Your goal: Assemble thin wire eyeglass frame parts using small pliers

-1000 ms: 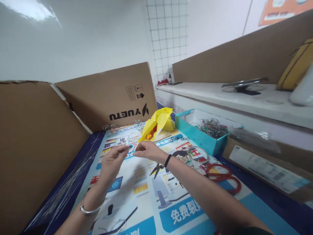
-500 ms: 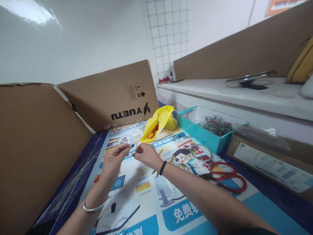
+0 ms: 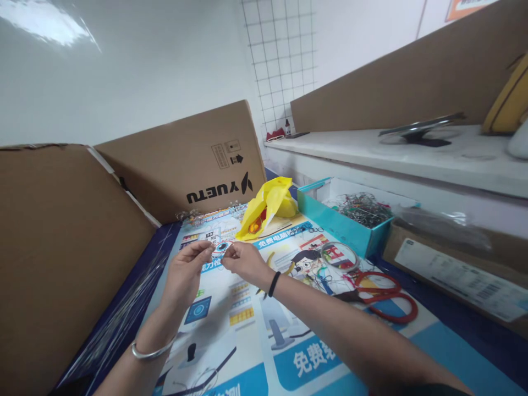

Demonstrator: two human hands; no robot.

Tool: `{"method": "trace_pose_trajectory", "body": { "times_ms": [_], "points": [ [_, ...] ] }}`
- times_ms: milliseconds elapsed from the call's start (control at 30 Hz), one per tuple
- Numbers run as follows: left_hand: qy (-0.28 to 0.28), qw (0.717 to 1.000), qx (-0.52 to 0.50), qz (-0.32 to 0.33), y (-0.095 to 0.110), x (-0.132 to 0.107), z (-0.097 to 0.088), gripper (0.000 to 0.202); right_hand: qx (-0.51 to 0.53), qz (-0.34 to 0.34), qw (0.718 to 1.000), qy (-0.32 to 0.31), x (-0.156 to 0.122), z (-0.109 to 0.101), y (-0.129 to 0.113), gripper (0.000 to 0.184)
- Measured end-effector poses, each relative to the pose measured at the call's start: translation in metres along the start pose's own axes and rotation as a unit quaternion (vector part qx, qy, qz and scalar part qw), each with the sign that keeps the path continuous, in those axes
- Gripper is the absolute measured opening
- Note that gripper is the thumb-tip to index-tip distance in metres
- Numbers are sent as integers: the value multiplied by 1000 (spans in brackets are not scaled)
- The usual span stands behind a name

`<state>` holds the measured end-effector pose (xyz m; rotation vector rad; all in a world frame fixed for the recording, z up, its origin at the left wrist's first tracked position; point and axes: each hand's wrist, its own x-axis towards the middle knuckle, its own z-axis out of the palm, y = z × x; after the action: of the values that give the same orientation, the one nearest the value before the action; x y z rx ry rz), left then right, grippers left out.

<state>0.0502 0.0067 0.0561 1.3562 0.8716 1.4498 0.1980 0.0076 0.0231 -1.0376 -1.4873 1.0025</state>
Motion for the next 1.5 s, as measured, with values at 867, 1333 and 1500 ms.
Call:
{"method": "trace_pose_trajectory", "body": {
  "times_ms": [867,1333,1500],
  "points": [
    [-48,928,183,322,34,-33,-18,13,10,-117,992,45,-34,8,-48,7],
    [-22,940,241,242,12,-75,-31,26,50,-19,998,-30,-51,22,-28,5],
    [-52,903,293,309,19,-88,-40,32,39,-13,998,-49,-62,28,-23,3]
  ]
}}
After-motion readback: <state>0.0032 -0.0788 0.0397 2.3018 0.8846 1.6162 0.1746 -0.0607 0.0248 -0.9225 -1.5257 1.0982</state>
